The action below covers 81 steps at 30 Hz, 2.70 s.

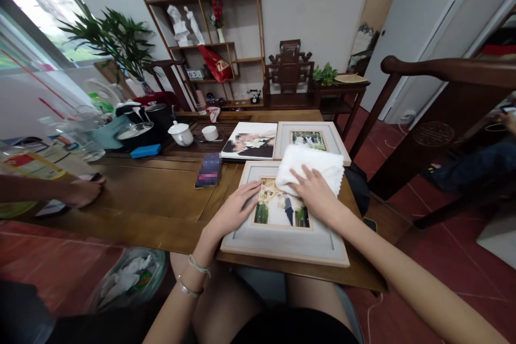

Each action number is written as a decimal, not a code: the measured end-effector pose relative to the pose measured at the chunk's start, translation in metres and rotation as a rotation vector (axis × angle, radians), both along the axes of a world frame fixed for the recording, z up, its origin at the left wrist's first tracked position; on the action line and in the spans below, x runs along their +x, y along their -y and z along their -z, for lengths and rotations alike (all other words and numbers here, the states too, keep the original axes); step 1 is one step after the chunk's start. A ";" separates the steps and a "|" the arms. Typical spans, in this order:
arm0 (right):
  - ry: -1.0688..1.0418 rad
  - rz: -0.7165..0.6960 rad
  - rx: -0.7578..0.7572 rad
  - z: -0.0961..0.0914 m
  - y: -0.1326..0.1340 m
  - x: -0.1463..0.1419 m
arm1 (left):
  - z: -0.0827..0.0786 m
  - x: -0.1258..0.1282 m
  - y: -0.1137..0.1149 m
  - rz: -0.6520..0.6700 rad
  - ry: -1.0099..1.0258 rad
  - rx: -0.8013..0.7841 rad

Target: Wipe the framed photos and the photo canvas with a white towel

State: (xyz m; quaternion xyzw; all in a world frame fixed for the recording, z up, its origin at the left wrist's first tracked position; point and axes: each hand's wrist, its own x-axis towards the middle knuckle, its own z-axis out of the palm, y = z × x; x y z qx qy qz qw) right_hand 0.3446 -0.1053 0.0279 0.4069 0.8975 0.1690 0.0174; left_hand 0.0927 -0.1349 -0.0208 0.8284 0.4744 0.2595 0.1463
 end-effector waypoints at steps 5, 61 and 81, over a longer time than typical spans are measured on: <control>-0.005 -0.171 -0.253 -0.004 0.075 -0.021 | -0.003 0.001 0.000 0.002 -0.003 -0.015; -0.226 -0.323 0.038 0.021 0.116 -0.046 | -0.005 0.001 0.003 -0.007 0.061 -0.016; -0.001 0.092 0.040 -0.014 0.020 0.025 | 0.002 0.000 0.000 -0.001 0.064 0.014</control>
